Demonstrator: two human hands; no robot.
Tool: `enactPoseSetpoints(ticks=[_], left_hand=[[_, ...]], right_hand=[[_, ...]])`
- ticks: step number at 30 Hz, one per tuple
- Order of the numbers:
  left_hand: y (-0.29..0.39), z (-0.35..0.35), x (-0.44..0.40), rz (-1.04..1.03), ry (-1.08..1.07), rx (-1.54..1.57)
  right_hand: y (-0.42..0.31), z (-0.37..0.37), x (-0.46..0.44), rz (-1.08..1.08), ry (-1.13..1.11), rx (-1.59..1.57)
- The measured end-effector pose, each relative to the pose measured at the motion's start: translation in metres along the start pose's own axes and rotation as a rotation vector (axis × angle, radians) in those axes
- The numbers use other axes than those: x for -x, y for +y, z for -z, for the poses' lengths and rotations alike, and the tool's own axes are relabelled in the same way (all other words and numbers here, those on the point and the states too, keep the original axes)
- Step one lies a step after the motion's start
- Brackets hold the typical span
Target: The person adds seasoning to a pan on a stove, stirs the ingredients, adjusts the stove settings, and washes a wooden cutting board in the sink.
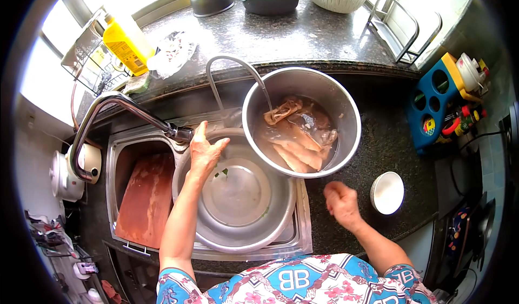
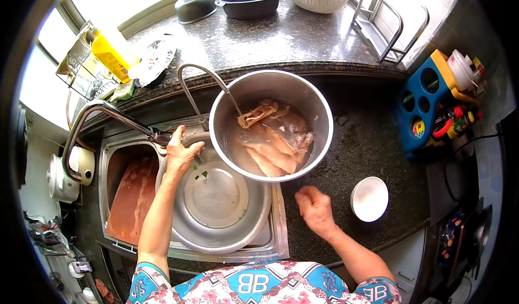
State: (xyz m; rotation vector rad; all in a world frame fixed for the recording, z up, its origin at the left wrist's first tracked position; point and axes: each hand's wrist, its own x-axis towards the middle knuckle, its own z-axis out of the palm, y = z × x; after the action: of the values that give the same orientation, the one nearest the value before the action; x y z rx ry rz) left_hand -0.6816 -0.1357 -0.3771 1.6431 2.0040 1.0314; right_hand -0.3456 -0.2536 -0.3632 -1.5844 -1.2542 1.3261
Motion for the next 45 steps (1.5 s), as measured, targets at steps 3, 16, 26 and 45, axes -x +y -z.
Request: enactPoseSetpoints(ticks=[3, 16, 26, 45], left_hand=[[0.007, -0.012, -0.004, -0.029, 0.008, -0.062], [0.005, -0.025, -0.001, -0.050, -0.046, -0.055], [0.004, 0.004, 0.026, -0.167, 0.047, -0.072], [-0.006, 0.004, 0.035, -0.037, -0.072, -0.070]], right_hand=[[0.023, -0.007, 0.009, 0.149, -0.039, 0.209], [0.028, -0.019, 0.018, 0.272, -0.136, 0.471], [0.024, -0.023, 0.020, 0.303, -0.165, 0.470], [0.027, -0.039, 0.037, 0.462, -0.170, 0.468]])
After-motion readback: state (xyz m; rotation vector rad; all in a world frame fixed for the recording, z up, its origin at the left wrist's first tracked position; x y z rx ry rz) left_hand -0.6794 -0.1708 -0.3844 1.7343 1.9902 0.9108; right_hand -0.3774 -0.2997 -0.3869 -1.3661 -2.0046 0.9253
